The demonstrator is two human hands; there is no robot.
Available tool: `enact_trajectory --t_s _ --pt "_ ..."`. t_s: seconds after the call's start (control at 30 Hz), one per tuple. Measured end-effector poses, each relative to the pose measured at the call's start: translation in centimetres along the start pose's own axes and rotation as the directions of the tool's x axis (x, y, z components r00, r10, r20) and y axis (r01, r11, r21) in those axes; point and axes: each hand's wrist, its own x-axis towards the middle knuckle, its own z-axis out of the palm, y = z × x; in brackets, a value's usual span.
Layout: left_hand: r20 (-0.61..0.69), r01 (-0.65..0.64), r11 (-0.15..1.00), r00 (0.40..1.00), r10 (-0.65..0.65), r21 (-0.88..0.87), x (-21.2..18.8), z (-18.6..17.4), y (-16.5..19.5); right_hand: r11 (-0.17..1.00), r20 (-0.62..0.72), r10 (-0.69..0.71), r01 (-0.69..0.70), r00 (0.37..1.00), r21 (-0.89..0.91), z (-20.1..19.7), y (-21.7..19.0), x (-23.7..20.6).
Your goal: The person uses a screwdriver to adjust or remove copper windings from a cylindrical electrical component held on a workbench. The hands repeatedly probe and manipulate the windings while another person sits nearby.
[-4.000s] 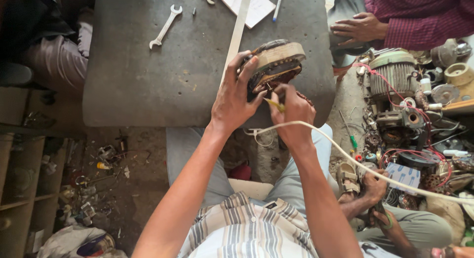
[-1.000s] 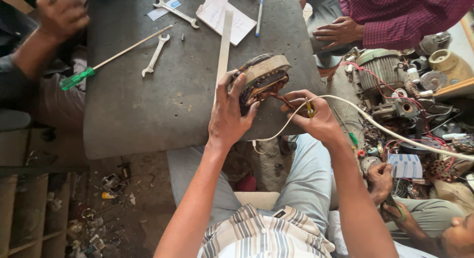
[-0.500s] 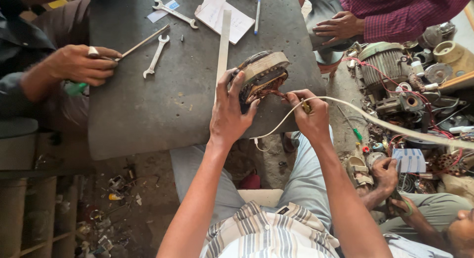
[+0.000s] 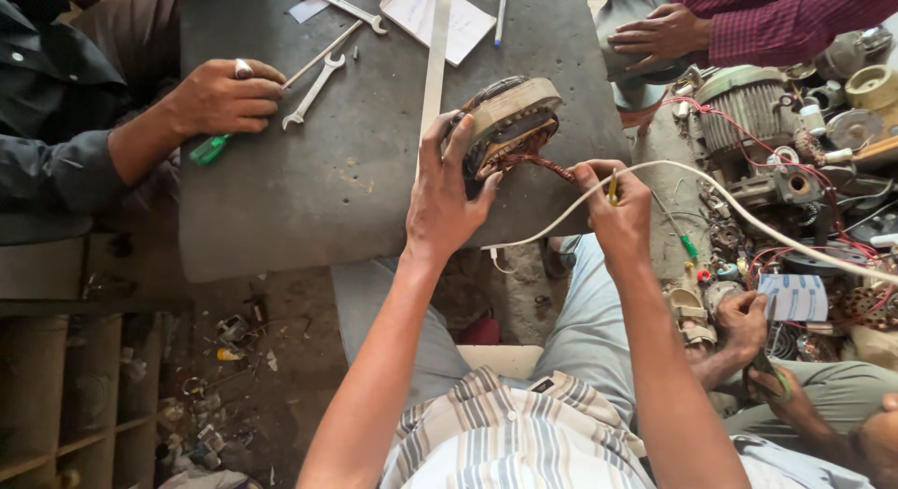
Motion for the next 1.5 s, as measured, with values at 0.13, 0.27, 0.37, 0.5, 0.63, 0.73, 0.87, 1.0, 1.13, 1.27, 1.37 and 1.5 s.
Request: enact_trajectory --t_s 0.13,0.27,0.37,0.5,0.63,0.73,0.87,1.0,1.13,1.27,1.37,1.5 --pt "-0.004 -0.009 1.000 1.000 0.009 -0.006 -0.2 0.0 0.1 0.988 0.038 -0.157 0.157 0.987 0.008 -1.4 0.1 -0.8" --pt "0.003 0.018 1.000 1.000 -0.018 0.004 -0.5 -0.1 0.3 0.982 0.023 -0.177 0.178 0.984 -0.065 -2.4 0.8 -1.5" --pt "0.011 0.012 1.000 1.000 -0.012 -0.010 -0.6 -0.2 0.5 0.800 0.029 -0.439 0.405 0.898 -0.442 -3.5 1.6 -2.1" --pt "0.007 0.021 1.000 1.000 -0.021 0.011 -0.7 -0.5 0.8 0.620 0.165 -0.617 0.605 0.769 -0.500 -5.1 2.2 -2.8" --pt "0.013 0.017 1.000 1.000 -0.017 -0.005 -0.7 -0.7 1.1 0.640 0.143 -0.600 0.580 0.787 -0.505 -5.7 1.5 -3.0" --pt "0.005 0.012 1.000 1.000 -0.012 -0.004 -0.6 -0.9 1.4 0.608 0.092 -0.669 0.614 0.738 -0.502 -5.0 -0.1 -3.0" --pt "0.007 0.023 1.000 1.000 -0.023 -0.004 -0.5 -0.8 1.8 0.418 0.238 -0.762 0.739 0.602 -0.529 -3.4 -2.4 -3.5" --pt "0.002 0.014 1.000 1.000 -0.014 0.008 -0.7 -0.8 2.2 0.400 0.261 -0.740 0.717 0.620 -0.571 -2.1 -3.8 -3.4" --pt "0.000 0.022 0.999 1.000 -0.022 0.026 -0.7 -0.8 2.5 0.427 0.253 -0.720 0.701 0.646 -0.571 -2.1 -4.2 -2.9" --pt "0.006 0.020 1.000 1.000 -0.020 0.016 -0.6 -0.8 2.6 0.380 0.297 -0.735 0.733 0.609 -0.564 -2.8 -4.4 -2.6" --pt "0.004 0.017 1.000 1.000 -0.017 0.007 -0.6 -0.7 2.6 0.343 0.329 -0.728 0.734 0.602 -0.586 -3.0 -4.4 -2.5" --pt "0.011 0.017 1.000 1.000 -0.017 0.026 -0.4 -0.5 2.7 0.500 0.253 -0.657 0.662 0.710 -0.558 -2.6 -4.1 -2.5"
